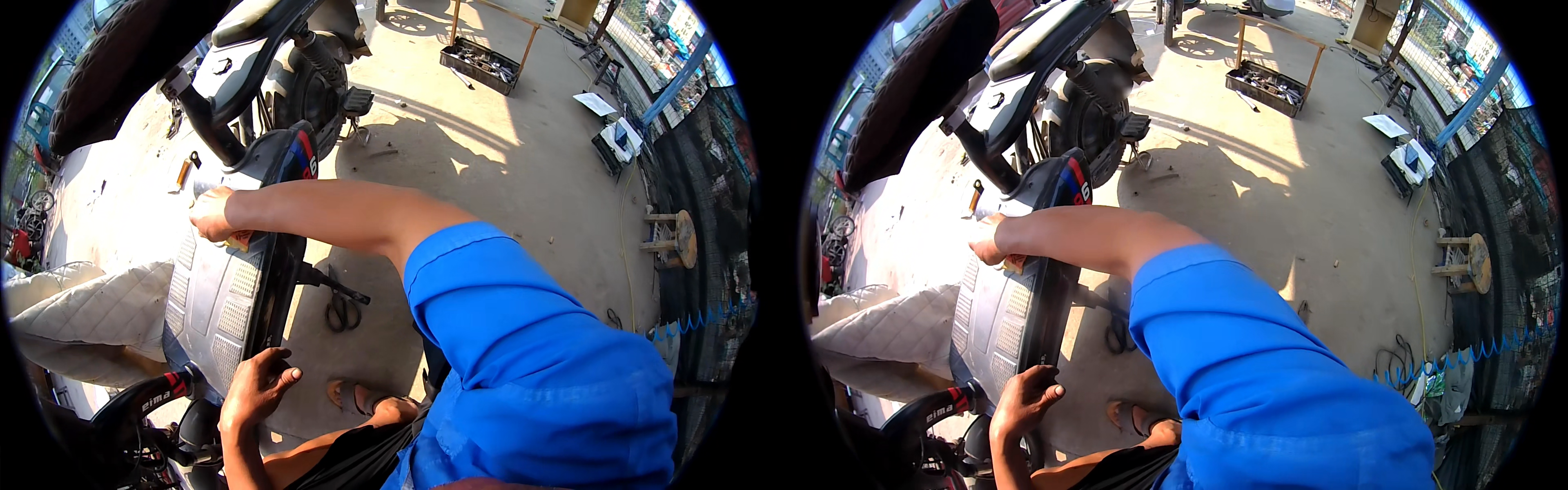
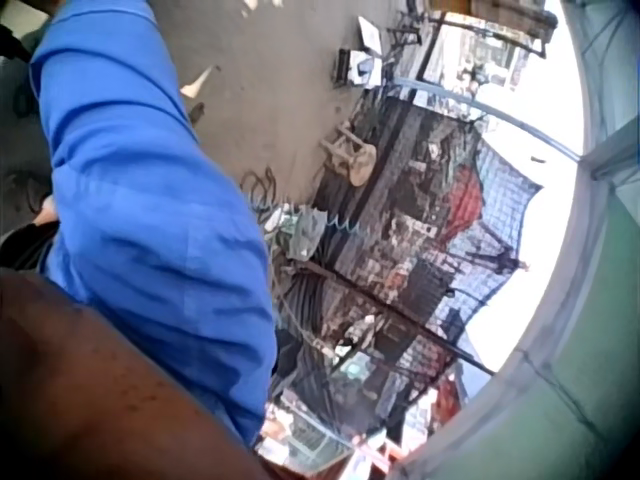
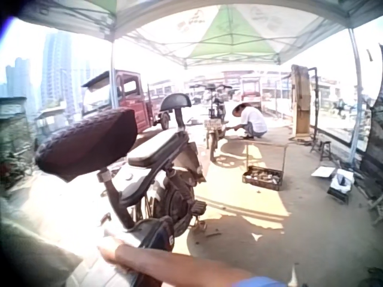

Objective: The person works on the electrical components of an electric scooter, using a screwdriver to manipulate wires and a small circuit board on the scooter's floorboard. The person briefly walks around the workshop area before returning to the scooter to continue the repair.

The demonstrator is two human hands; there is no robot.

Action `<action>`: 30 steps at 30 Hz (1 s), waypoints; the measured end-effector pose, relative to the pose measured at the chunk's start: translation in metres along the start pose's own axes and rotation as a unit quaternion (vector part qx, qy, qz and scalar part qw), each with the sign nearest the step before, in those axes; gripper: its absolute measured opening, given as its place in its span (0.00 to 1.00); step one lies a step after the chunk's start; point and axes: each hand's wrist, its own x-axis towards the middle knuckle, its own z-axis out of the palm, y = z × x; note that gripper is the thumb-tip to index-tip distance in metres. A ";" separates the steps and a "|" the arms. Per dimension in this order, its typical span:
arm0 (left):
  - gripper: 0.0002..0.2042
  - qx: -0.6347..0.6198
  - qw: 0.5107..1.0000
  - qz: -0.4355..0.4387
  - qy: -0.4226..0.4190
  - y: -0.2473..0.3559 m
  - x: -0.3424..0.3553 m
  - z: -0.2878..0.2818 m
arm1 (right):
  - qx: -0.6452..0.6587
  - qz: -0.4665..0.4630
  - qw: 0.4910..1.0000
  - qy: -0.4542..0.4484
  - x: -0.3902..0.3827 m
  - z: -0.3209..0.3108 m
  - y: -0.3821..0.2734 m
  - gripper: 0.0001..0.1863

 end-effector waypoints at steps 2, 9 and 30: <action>0.27 -0.006 1.000 0.000 0.000 -0.001 0.000 0.000 | -0.001 0.016 1.000 0.015 0.001 0.004 -0.004 0.11; 0.26 0.013 1.000 -0.017 -0.001 0.001 -0.007 -0.004 | -0.014 -0.002 0.999 -0.044 -0.014 -0.022 -0.019 0.10; 0.33 0.000 0.998 -0.055 -0.030 0.008 0.009 0.001 | -0.055 -0.003 0.998 0.009 -0.004 0.014 -0.011 0.09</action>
